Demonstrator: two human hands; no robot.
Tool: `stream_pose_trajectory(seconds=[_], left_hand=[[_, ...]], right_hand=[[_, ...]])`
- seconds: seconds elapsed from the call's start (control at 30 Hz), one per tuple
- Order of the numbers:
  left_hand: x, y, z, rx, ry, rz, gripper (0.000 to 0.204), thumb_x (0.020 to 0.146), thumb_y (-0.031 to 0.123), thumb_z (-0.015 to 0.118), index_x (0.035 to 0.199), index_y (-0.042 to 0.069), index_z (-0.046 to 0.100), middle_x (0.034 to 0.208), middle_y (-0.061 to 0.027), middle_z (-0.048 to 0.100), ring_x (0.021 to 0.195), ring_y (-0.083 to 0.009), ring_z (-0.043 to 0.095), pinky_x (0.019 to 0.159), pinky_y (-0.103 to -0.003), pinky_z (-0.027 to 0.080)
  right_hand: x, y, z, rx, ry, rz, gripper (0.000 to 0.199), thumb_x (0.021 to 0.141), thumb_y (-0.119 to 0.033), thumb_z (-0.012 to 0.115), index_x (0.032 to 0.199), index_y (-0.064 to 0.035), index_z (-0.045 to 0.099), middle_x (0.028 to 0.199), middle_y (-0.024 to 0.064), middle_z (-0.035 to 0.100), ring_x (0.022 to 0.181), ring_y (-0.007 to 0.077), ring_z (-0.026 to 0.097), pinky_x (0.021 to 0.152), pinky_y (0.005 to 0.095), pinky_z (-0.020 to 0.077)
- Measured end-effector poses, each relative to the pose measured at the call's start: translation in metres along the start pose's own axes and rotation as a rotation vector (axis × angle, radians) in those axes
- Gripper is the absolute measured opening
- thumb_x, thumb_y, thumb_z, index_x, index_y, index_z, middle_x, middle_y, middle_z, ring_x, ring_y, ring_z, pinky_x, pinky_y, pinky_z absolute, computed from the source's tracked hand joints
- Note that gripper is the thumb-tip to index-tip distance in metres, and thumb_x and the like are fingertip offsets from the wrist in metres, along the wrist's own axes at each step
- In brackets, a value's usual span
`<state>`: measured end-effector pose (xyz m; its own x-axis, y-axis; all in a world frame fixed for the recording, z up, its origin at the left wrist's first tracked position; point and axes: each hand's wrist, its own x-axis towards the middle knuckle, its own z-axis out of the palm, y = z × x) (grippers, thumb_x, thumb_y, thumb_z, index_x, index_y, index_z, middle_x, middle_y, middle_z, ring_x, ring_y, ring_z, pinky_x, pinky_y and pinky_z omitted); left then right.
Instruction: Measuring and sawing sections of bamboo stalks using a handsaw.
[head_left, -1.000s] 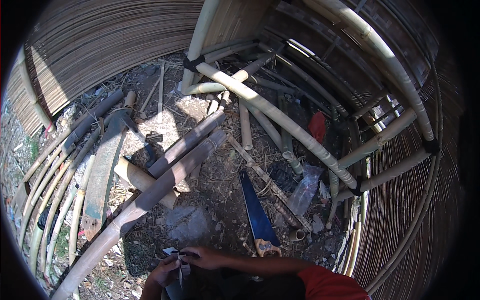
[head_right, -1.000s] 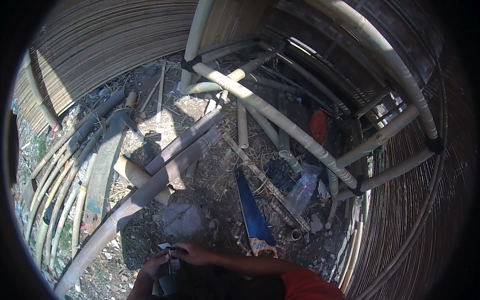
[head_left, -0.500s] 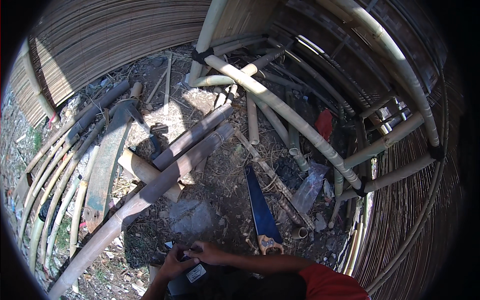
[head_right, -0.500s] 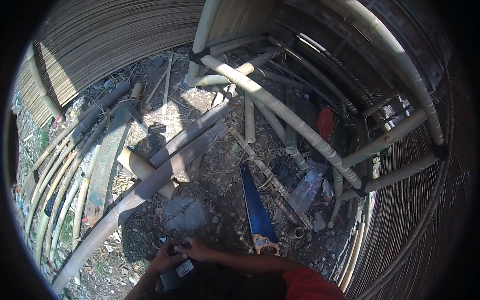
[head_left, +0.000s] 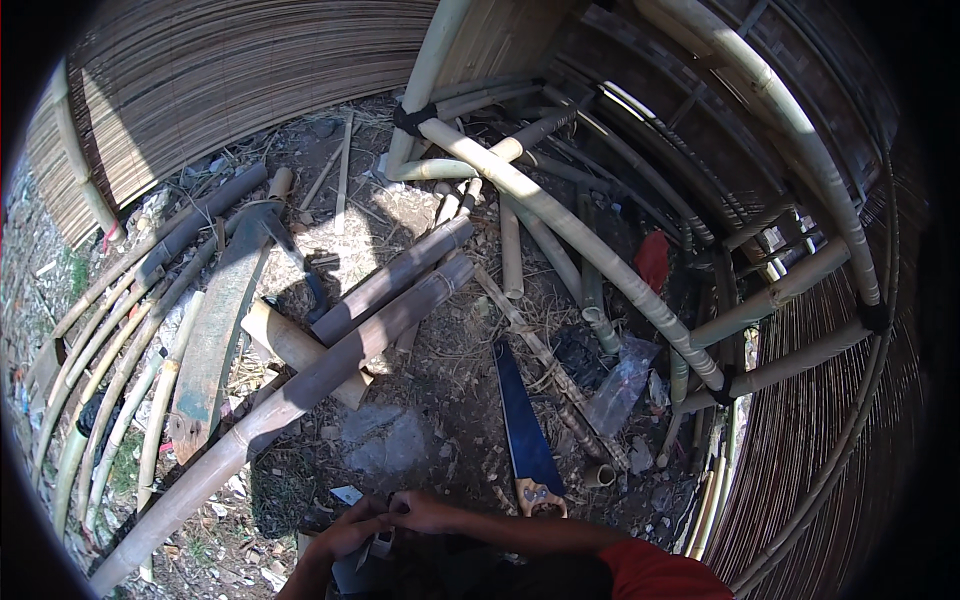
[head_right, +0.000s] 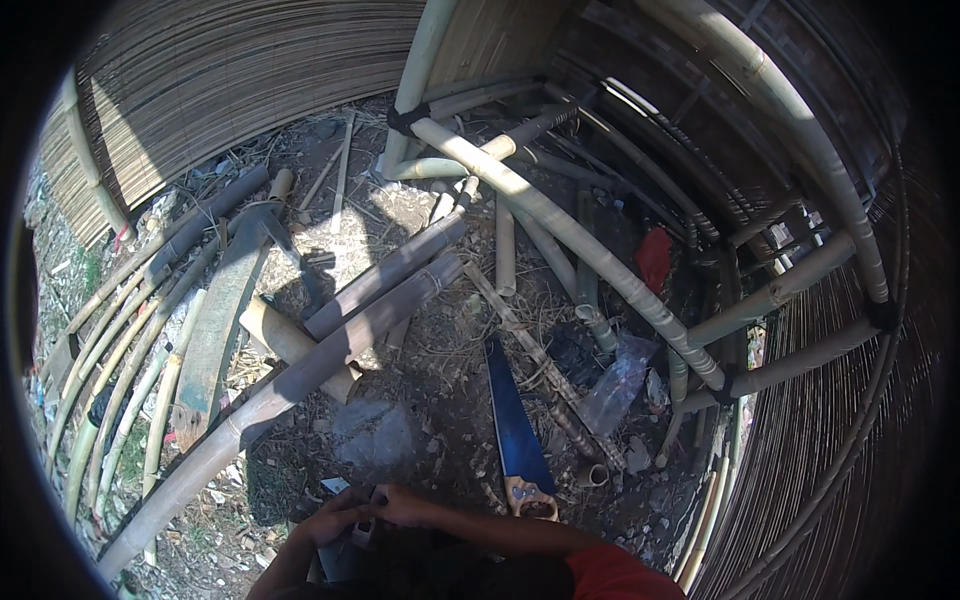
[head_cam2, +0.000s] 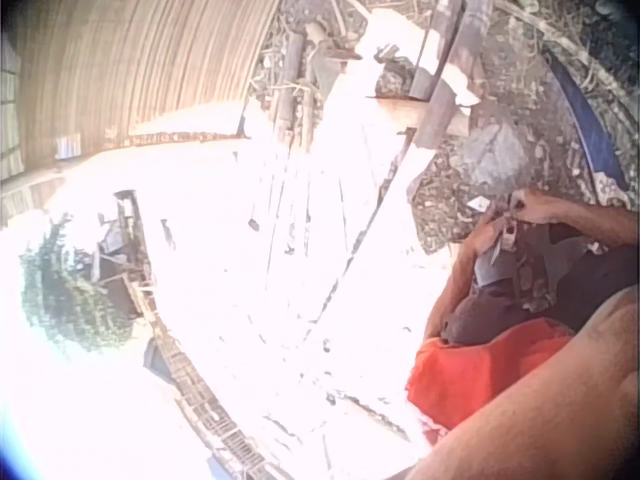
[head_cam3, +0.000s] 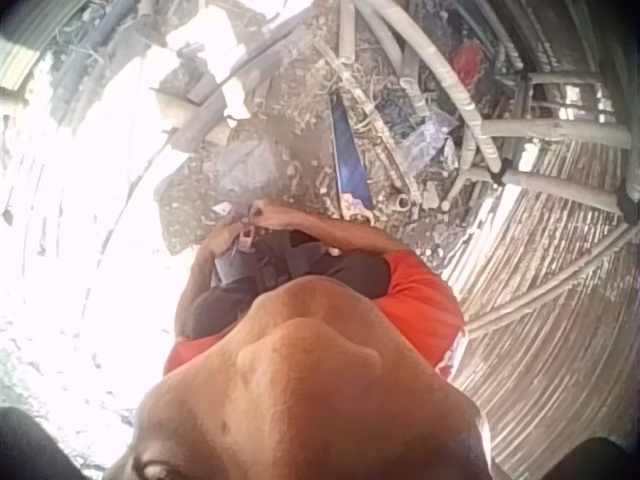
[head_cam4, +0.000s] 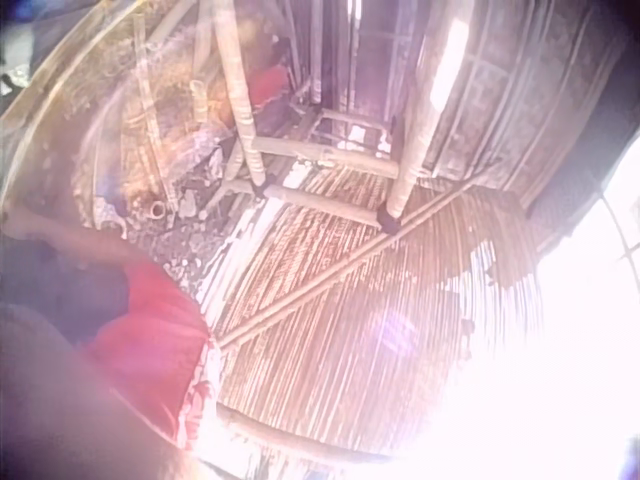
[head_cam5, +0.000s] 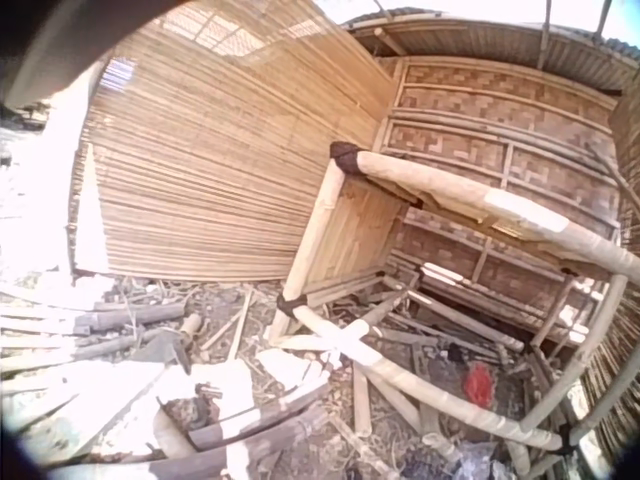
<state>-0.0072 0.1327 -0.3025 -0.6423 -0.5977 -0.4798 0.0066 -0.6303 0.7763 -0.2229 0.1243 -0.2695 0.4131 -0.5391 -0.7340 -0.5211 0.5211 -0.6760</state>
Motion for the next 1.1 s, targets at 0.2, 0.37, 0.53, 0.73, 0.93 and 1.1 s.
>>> stream_pose_trajectory(seconds=[0.2, 0.37, 0.53, 0.73, 0.93, 1.1], left_hand=[[-0.014, 0.010, -0.032, 0.007, -0.035, -0.334, 0.024, 0.098, 0.020, 0.064, 0.113, 0.002, 0.069, 0.101, -0.0074, 0.073, 0.094, -0.0181, 0.070, 0.089, -0.034, 0.054], [-0.048, 0.027, -0.072, 0.423, -0.156, -0.137, 0.030, 0.101, 0.029, 0.063, 0.104, 0.002, 0.077, 0.102, -0.0080, 0.073, 0.097, -0.0196, 0.069, 0.091, -0.036, 0.053], [-0.060, 0.050, -0.060, 0.399, 0.068, -0.219, 0.028, 0.102, 0.027, 0.068, 0.097, 0.003, 0.080, 0.095, -0.0061, 0.074, 0.093, -0.0149, 0.069, 0.085, -0.034, 0.052], [-0.021, 0.100, -0.068, 0.444, 0.316, -0.131, 0.027, 0.103, 0.027, 0.067, 0.101, 0.003, 0.080, 0.083, -0.0043, 0.075, 0.081, -0.0120, 0.068, 0.076, -0.031, 0.053], [0.035, 0.152, -0.119, 0.873, 0.378, 0.083, 0.030, 0.100, 0.033, 0.069, 0.098, 0.006, 0.081, 0.094, -0.0116, 0.077, 0.087, -0.0215, 0.071, 0.083, -0.036, 0.054], [0.064, 0.186, -0.126, 1.274, 0.226, 0.464, 0.019, 0.095, 0.018, 0.069, 0.096, 0.005, 0.082, 0.092, -0.0082, 0.079, 0.082, -0.0202, 0.071, 0.080, -0.036, 0.054]], right_hand=[[-0.017, -0.036, -0.048, -0.098, 0.209, -0.109, 0.049, 0.105, -0.047, 0.064, 0.112, 0.0009, 0.062, 0.082, 0.0123, 0.072, 0.068, 0.0199, 0.072, 0.064, 0.0385, 0.0549], [-0.041, -0.075, -0.141, 0.128, 0.933, -0.366, 0.042, 0.109, -0.041, 0.060, 0.105, 0.0010, 0.058, 0.069, 0.0069, 0.062, 0.057, 0.0139, 0.064, 0.056, 0.0337, 0.0505], [-0.046, -0.089, -0.213, 0.383, 1.191, -0.454, 0.036, 0.111, -0.041, 0.057, 0.107, -0.0059, 0.061, 0.068, -0.0001, 0.057, 0.051, 0.0074, 0.053, 0.046, 0.0237, 0.0399], [-0.028, -0.064, -0.201, 0.549, 0.920, -0.181, 0.060, 0.106, -0.051, 0.060, 0.140, -0.0015, 0.054, 0.086, 0.0053, 0.067, 0.057, 0.0126, 0.064, 0.048, 0.0271, 0.0456], [-0.018, -0.036, -0.165, 0.399, 0.938, -0.127, 0.065, 0.103, -0.054, 0.064, 0.145, -0.0063, 0.053, 0.089, 0.0055, 0.069, 0.061, 0.0124, 0.065, 0.052, 0.0281, 0.0464], [-0.021, -0.031, -0.157, 0.373, 0.929, -0.085, 0.072, 0.102, -0.056, 0.065, 0.149, -0.0043, 0.049, 0.089, 0.0060, 0.069, 0.061, 0.0124, 0.064, 0.053, 0.0286, 0.0474]])
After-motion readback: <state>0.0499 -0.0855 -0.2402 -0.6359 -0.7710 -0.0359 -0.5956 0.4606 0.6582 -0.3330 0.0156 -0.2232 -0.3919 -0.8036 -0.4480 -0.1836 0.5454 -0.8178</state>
